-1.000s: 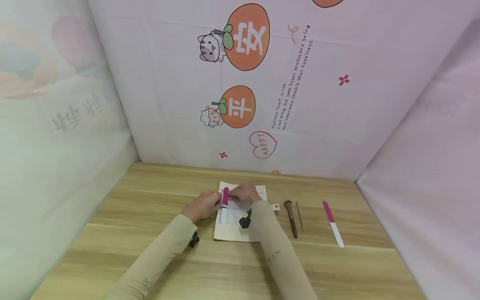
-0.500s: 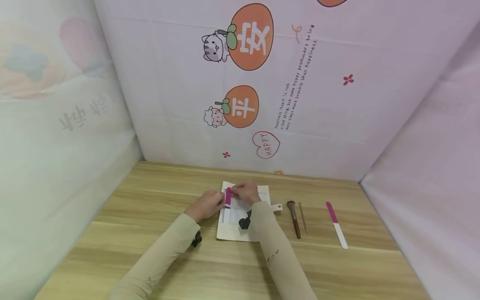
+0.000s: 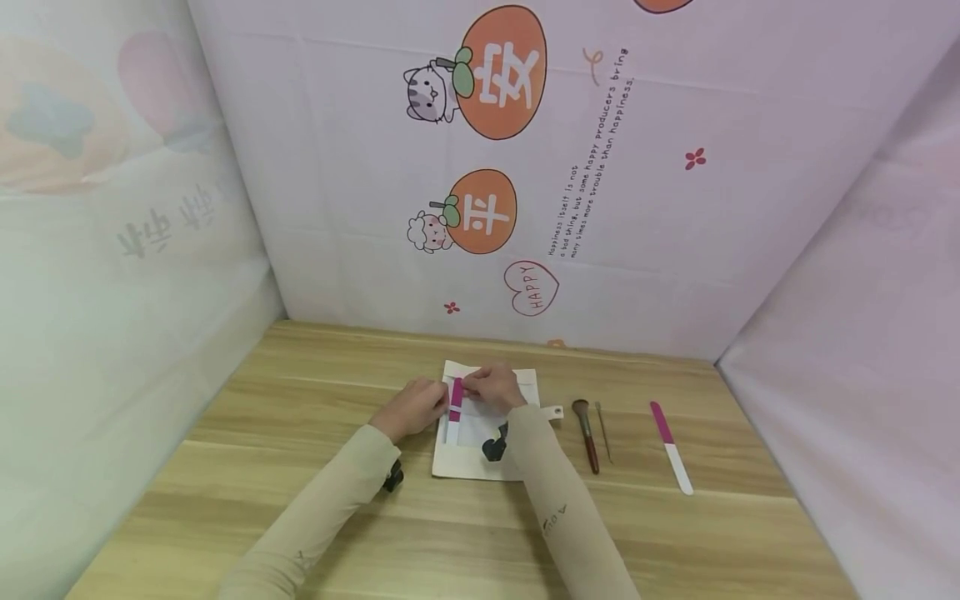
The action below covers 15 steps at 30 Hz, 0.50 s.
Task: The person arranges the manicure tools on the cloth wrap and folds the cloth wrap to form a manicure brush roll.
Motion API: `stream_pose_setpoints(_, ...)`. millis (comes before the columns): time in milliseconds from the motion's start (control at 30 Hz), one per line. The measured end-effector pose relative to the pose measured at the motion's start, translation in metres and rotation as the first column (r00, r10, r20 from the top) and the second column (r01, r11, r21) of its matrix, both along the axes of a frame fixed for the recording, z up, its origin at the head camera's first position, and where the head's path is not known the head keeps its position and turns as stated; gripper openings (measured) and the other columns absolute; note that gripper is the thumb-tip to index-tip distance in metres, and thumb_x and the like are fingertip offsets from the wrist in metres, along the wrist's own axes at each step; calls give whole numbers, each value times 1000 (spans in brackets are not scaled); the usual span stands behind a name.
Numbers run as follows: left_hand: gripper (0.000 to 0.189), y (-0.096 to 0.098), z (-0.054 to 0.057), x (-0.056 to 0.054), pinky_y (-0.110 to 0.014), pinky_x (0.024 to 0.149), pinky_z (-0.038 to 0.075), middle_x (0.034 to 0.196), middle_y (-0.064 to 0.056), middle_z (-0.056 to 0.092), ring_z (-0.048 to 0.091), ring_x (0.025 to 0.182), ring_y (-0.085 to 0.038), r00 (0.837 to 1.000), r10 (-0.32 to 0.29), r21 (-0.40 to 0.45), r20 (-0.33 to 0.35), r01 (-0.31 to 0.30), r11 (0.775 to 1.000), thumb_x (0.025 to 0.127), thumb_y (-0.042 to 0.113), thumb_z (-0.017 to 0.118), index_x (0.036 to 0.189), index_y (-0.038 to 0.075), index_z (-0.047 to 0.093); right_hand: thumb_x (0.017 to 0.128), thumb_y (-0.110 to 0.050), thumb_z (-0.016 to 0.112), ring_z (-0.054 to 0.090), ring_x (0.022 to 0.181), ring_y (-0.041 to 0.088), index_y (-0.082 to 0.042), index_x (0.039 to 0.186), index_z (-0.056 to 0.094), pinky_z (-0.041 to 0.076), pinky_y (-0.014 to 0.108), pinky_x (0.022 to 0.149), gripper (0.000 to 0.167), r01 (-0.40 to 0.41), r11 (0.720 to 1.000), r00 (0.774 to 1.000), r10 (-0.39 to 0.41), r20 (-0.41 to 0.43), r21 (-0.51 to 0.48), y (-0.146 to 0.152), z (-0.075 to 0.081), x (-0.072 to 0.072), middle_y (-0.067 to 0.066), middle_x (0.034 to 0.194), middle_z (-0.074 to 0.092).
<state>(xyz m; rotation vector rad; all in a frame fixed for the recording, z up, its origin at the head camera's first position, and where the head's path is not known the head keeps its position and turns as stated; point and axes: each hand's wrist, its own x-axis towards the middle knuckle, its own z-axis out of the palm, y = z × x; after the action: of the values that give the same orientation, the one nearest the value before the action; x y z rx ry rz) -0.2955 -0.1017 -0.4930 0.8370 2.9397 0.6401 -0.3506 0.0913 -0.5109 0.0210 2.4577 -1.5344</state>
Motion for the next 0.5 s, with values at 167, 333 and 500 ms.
stream_pose_setpoints(167,17,1,-2,-1,-29,67,47,75,0,58,51,69,-13,1000,-4,3,-15,4,1000,103,6,65,86,7,64,99,-16,74,76,79,12,-4,103,82,60,24,75,15,-7,1000,1000,8,-25,22,-1,0,3,7,91,82)
stream_pose_setpoints(333,18,2,-6,-1,-30,68,48,75,-2,56,50,71,-14,1000,-25,19,-18,25,1000,104,5,63,86,7,63,98,-25,77,73,82,12,-10,104,83,56,24,74,18,-30,991,996,41,-83,134,5,4,7,3,92,81)
stream_pose_setpoints(500,10,0,-7,0,-31,74,54,81,-2,65,55,75,-13,1000,-5,45,6,5,999,101,5,67,91,6,67,96,-31,78,71,87,15,-12,107,82,57,29,77,22,-43,978,990,69,-122,206,23,19,9,3,96,81)
